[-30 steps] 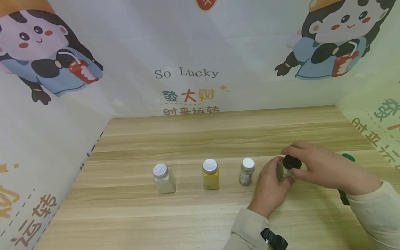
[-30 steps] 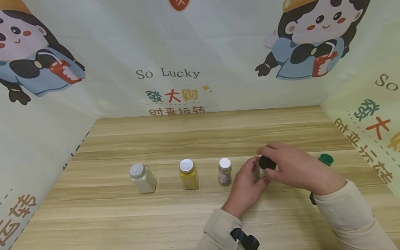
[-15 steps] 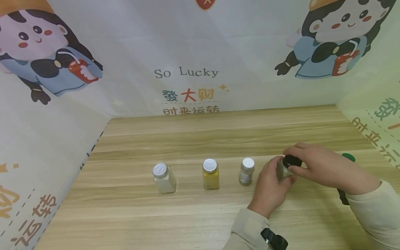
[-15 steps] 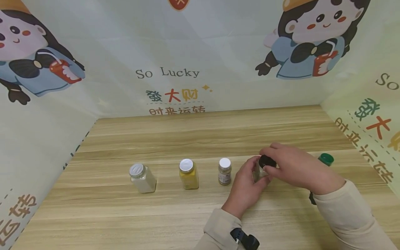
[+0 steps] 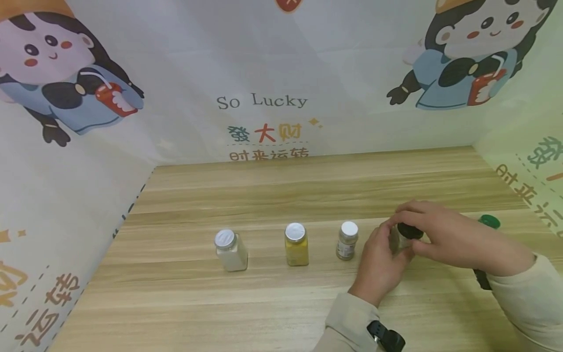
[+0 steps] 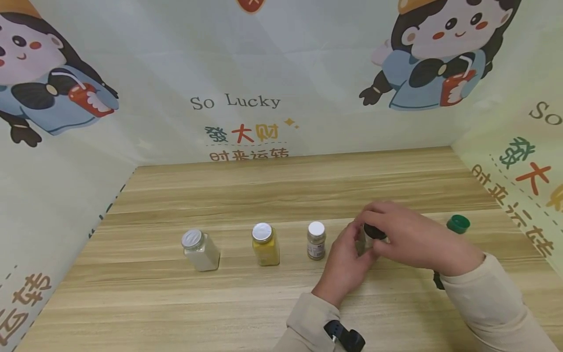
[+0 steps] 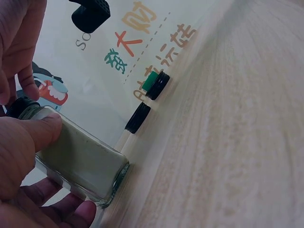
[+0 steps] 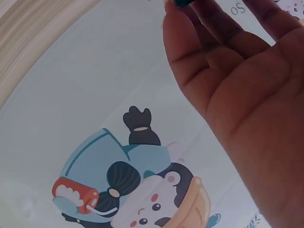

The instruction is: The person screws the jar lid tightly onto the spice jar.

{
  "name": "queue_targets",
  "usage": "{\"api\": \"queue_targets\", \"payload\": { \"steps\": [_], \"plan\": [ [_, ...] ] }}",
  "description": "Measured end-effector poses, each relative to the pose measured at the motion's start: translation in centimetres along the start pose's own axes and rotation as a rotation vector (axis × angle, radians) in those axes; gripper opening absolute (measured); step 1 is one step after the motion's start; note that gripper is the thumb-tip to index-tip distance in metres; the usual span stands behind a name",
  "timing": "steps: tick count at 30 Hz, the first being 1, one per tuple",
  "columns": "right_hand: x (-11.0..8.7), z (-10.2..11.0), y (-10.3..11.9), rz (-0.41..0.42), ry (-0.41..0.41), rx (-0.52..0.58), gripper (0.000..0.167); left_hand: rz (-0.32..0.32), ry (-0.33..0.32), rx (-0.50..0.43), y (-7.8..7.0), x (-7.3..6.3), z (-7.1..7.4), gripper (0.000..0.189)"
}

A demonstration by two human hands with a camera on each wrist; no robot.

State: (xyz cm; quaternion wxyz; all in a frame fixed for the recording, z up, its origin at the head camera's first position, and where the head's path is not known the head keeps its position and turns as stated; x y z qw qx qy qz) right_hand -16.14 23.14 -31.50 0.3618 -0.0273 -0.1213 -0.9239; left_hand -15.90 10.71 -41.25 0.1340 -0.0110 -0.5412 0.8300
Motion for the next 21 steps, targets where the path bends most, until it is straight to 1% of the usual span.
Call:
{"api": "queue_targets", "payload": {
  "steps": [5,13,17,21],
  "plan": [
    [0.04,-0.13,-0.16,0.016,0.005,-0.002,0.040,0.001,0.000,-0.009,-0.10,0.00,0.03,0.053],
    [0.03,-0.25,-0.68,-0.063,0.034,-0.010,0.029,0.019,0.002,-0.017,-0.02,0.09,-0.06,0.055],
    [0.03,-0.23,-0.86,-0.086,0.036,-0.019,0.030,0.024,0.001,-0.014,-0.01,0.10,-0.05,0.055],
    [0.06,-0.25,-0.89,-0.109,0.038,-0.016,0.035,0.025,0.004,-0.009,-0.02,0.06,0.00,0.052]
  ]
}}
Point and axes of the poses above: each hand's wrist, its own x-axis towards the middle knuckle, its own z-axis out of the back of the hand, y = z × x, the point moved 3 cm from there along x, towards the middle knuckle, and after that the axes turned 1 degree about y, right-handed, at the moved point
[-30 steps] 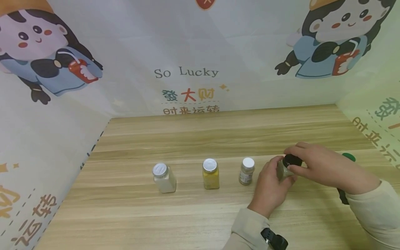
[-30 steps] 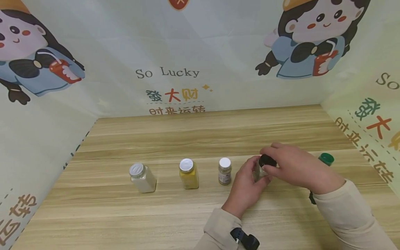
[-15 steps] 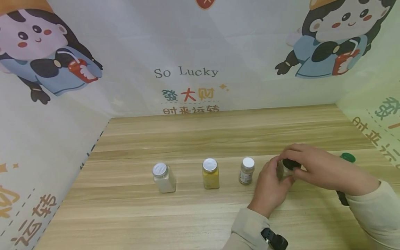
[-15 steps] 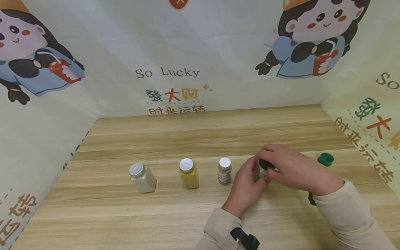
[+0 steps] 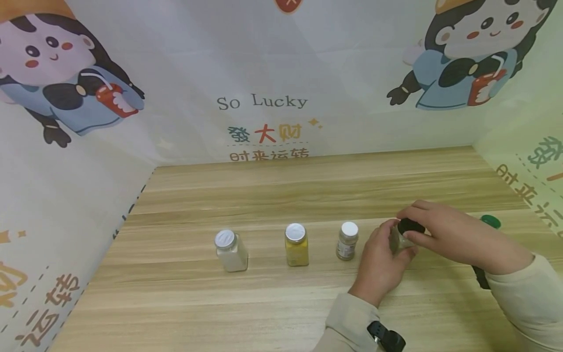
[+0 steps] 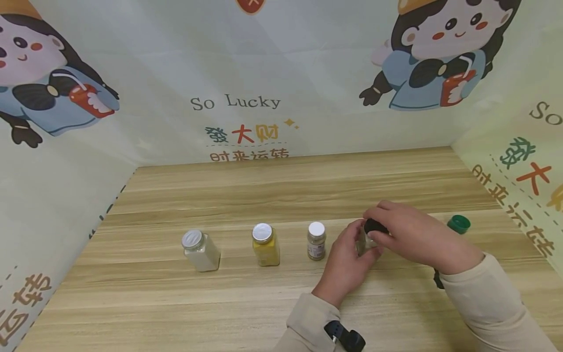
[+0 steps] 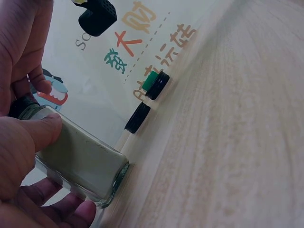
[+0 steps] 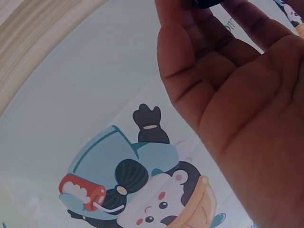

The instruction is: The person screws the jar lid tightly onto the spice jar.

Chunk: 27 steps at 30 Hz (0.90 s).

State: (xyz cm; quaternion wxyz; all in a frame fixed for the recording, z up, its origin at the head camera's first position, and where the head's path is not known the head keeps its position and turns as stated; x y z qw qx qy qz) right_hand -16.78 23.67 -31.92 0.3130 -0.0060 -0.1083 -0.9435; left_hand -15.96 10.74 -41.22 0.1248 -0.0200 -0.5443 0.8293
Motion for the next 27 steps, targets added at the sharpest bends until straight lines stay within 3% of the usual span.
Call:
{"api": "queue_targets", "payload": {
  "steps": [3,9,13,27],
  "plan": [
    [-0.04,0.01,0.17,0.000,-0.011,0.011,0.036,-0.004,0.006,0.009,-0.02,-0.03,0.01,0.052],
    [-0.07,0.00,0.66,0.101,-0.043,0.044,0.039,-0.014,0.006,0.007,0.01,-0.04,0.00,0.055],
    [-0.07,-0.03,0.64,0.122,-0.045,0.039,0.039,-0.034,-0.006,0.001,0.00,-0.06,-0.03,0.053],
    [-0.05,-0.06,0.02,0.032,0.002,0.040,0.025,-0.013,-0.006,-0.017,-0.04,-0.08,-0.01,0.052]
  ]
}}
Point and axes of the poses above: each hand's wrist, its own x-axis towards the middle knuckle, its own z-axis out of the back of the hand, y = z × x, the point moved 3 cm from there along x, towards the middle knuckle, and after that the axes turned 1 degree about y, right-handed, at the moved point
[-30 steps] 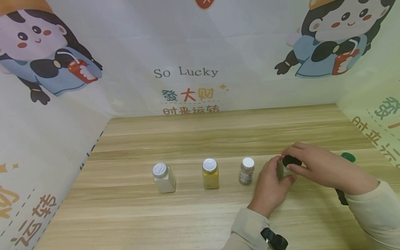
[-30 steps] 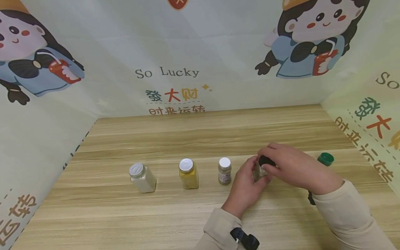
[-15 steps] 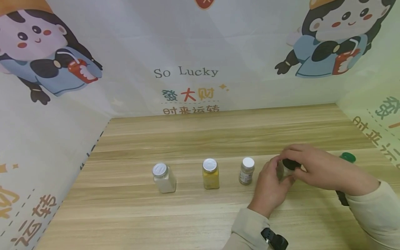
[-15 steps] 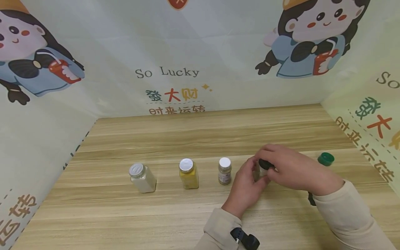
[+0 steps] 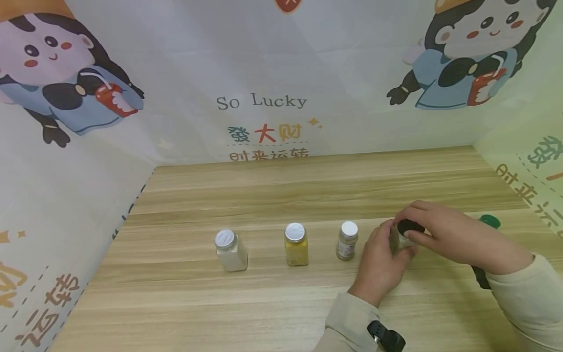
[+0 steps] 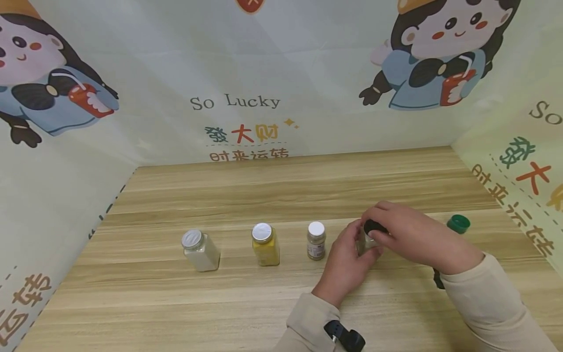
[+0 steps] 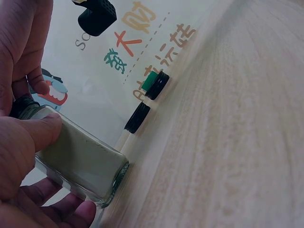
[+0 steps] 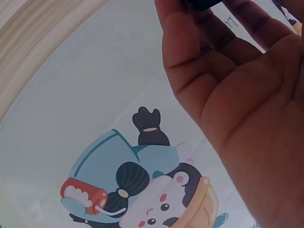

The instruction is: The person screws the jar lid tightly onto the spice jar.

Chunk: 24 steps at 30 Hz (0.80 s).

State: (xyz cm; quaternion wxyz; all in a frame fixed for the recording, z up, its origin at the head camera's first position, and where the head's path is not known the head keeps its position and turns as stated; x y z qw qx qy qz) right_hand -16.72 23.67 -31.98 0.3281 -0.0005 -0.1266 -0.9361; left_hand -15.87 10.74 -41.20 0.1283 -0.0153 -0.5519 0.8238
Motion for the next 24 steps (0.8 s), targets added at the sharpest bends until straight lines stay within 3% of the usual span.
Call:
{"api": "queue_targets", "payload": {
  "steps": [5,13,24],
  "plan": [
    [-0.13,0.08,0.08,-0.003,-0.020,-0.004,0.030,-0.003,0.002,0.013,-0.01,0.05,-0.06,0.052],
    [-0.14,-0.02,0.17,0.100,-0.041,0.002,0.040,-0.011,0.009,-0.002,0.06,0.06,-0.01,0.051],
    [-0.04,-0.07,-0.08,-0.034,0.019,0.007,0.027,0.017,0.017,0.002,0.09,0.01,-0.03,0.053]
  ]
}}
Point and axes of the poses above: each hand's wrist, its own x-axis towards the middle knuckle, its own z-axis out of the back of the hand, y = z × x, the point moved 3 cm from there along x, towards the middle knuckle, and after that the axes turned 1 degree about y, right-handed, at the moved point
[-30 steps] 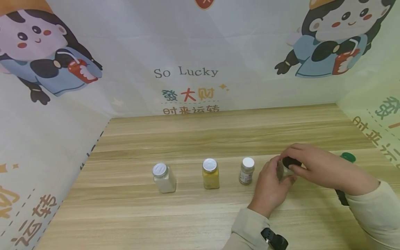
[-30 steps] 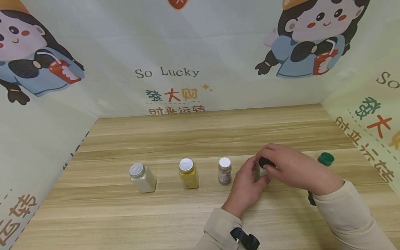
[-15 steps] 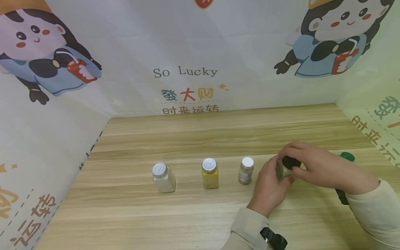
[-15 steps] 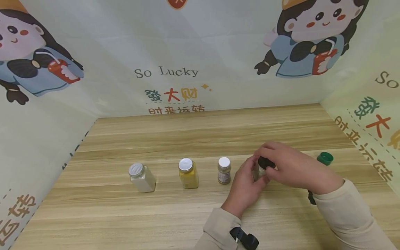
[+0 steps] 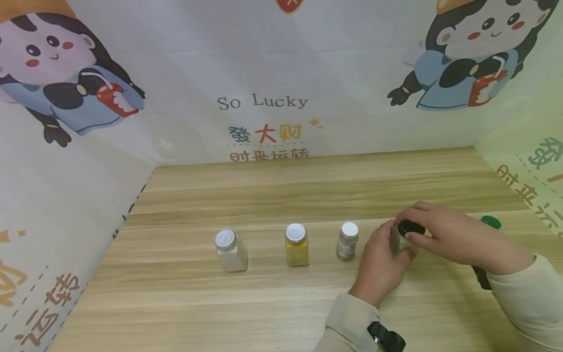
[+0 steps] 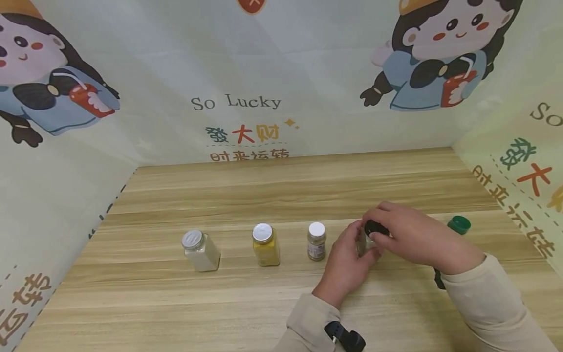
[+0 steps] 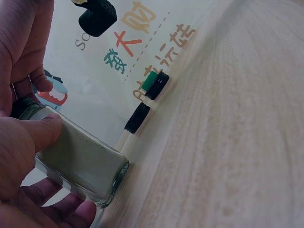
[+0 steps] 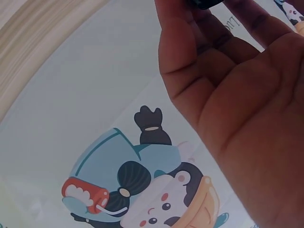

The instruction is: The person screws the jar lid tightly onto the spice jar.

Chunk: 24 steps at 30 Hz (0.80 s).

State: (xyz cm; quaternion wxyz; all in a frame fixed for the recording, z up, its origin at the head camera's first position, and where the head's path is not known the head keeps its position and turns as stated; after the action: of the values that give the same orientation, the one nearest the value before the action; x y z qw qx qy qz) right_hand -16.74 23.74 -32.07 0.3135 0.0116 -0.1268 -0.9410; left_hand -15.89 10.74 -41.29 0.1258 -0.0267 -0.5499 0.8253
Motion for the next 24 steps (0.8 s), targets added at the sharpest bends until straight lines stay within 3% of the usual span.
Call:
{"api": "queue_targets", "payload": {
  "steps": [5,13,24],
  "plan": [
    [-0.05,0.04,0.00,-0.001,-0.025,-0.015,0.033,-0.006,-0.001,0.016,-0.13,0.01,0.09,0.050],
    [0.07,0.05,0.50,0.069,-0.060,-0.013,0.037,-0.011,-0.003,0.009,-0.13,-0.01,0.14,0.055],
    [0.05,-0.15,-0.12,-0.007,-0.025,-0.015,0.030,0.006,-0.004,0.021,-0.12,0.12,0.00,0.053]
  ]
}}
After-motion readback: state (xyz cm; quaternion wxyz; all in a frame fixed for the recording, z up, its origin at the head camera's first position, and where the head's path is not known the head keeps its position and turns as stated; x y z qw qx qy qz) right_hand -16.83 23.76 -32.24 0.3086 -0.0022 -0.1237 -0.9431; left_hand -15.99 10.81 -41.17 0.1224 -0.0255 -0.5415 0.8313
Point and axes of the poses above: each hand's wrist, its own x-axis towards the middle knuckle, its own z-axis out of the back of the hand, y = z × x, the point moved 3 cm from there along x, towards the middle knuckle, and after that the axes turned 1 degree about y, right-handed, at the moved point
